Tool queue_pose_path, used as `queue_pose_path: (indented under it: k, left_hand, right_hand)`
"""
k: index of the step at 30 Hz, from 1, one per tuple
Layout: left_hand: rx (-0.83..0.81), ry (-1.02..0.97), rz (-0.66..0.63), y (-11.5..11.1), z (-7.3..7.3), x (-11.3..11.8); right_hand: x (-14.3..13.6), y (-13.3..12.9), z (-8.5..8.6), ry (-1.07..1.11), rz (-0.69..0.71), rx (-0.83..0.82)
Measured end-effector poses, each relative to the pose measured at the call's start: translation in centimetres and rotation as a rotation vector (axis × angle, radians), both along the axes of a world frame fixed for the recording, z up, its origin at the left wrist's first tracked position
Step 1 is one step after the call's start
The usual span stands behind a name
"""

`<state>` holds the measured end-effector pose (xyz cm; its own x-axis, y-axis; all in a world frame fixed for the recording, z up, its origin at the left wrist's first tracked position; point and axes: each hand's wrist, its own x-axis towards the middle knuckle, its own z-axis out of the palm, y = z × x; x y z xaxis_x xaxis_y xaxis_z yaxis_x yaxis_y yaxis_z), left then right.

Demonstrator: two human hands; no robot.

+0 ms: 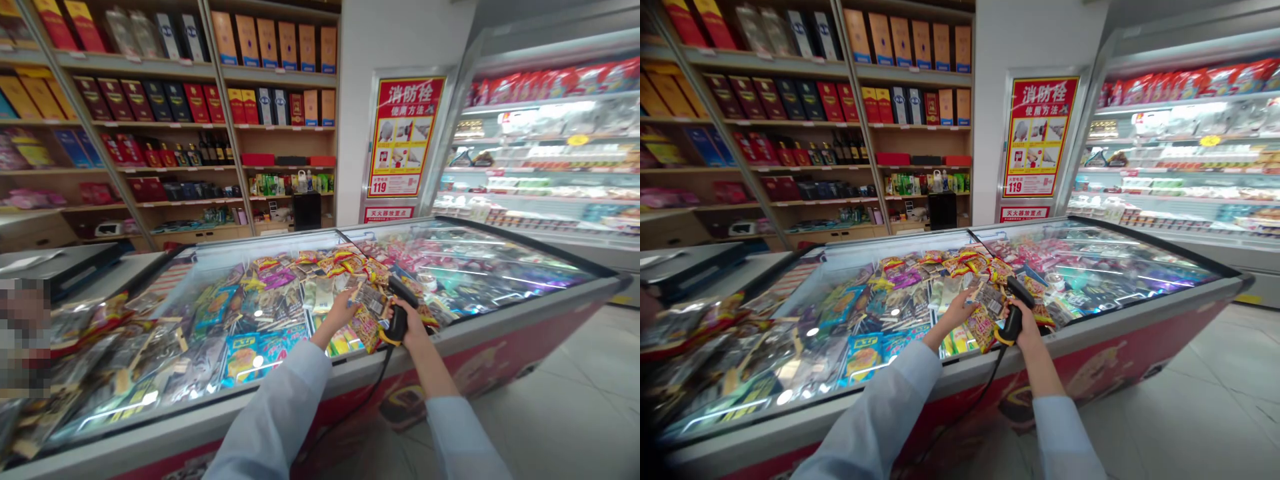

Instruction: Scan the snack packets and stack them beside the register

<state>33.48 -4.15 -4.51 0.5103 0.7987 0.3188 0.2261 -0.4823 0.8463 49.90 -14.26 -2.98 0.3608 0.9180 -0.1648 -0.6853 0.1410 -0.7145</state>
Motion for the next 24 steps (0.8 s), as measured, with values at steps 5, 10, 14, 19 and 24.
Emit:
queue_pose_path:
  k: [5,10,14,19,24]
  left_hand:
    - [-0.157,-0.155,0.009,-0.1,0.3,0.3]
    - [-0.254,-0.23,0.005,-0.2,0.6,0.2]
    - [-0.298,-0.302,-0.037,-0.5,0.7,0.2]
    - [-0.269,-0.258,-0.069,-1.5,0.7,0.3]
    - [-0.305,-0.326,0.104,-1.2,0.6,0.1]
  right_hand:
    - [-0.1,0.0,0.0,0.062,0.018,-0.017]
    - [-0.2,0.2,-0.1,0.028,-0.019,-0.01]
    - [-0.2,0.3,-0.2,0.0,0.015,-0.029]
    - [-0.4,0.0,0.0,0.01,0.02,-0.034]
    - [-0.4,-0.2,0.2,-0.021,0.015,-0.064]
